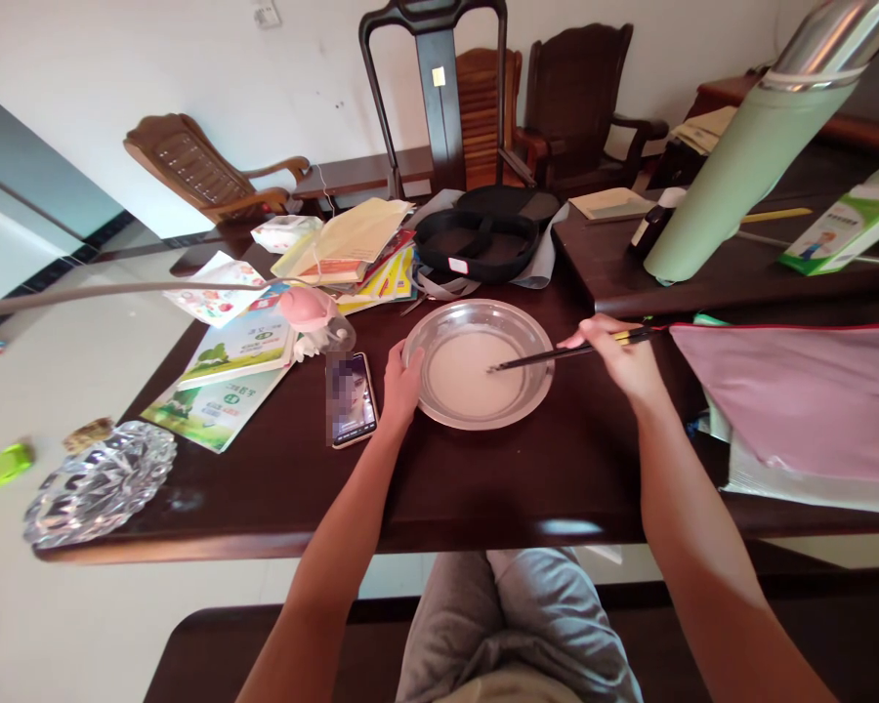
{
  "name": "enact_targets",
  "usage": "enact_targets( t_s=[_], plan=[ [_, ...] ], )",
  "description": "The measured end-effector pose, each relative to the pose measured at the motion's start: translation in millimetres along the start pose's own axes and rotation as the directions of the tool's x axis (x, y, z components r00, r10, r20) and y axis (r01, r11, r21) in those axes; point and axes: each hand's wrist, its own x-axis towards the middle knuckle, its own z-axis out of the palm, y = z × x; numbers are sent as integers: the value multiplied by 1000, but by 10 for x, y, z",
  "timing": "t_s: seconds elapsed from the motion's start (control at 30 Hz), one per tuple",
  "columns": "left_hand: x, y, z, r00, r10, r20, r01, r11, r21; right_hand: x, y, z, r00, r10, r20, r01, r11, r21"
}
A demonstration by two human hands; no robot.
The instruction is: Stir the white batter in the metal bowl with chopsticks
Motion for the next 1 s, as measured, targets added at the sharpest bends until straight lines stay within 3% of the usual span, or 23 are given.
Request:
enact_targets(
  t_s=[0.1,0.2,0.27,0.33,0.47,0.53,0.63,0.7,0.77,0.83,0.93,1.0],
  plan=[
    [-1,1,-4,1000,1,4,-1,1000,5,-13,-29,-25,997,18,70,-22,998,59],
    [-2,0,8,1000,0,-1,0,1000,4,-22,-59,127,971,-8,238,0,999,36],
    [-2,0,18,1000,-4,-4,4,1000,-3,-17,-52,222,964,-24,264,21,1000,13],
    [-3,2,21,1000,-10,-1,10,1000,-8,-7,-26,233,977,-32,211,36,999,-14],
    [0,5,3,1000,-19,15,19,1000,3,5,0,47,1000,-5,-27,5,1000,-17],
    [3,0,-9,1000,-14,22,14,1000,3,-2,-21,-16,999,33,-26,-31,998,54],
    [9,-17,-10,1000,-2,20,2,1000,-6,-21,-64,52,991,46,127,-60,992,112],
    [9,-26,-1,1000,3,10,-3,1000,-12,-27,-76,159,975,18,222,-36,996,77],
    [6,-27,8,1000,6,3,-6,1000,-16,-22,-66,230,971,-10,239,6,1000,18],
    [2,-22,10,1000,4,5,-4,1000,-17,-12,-47,216,984,-23,176,27,999,-19],
    [-3,-12,3,1000,1,10,-1,1000,-18,-3,-35,74,1000,0,-8,0,1000,2],
    [-3,-9,-4,1000,2,15,-2,1000,-14,-9,-49,-2,999,38,-33,-36,998,57]
  ],
)
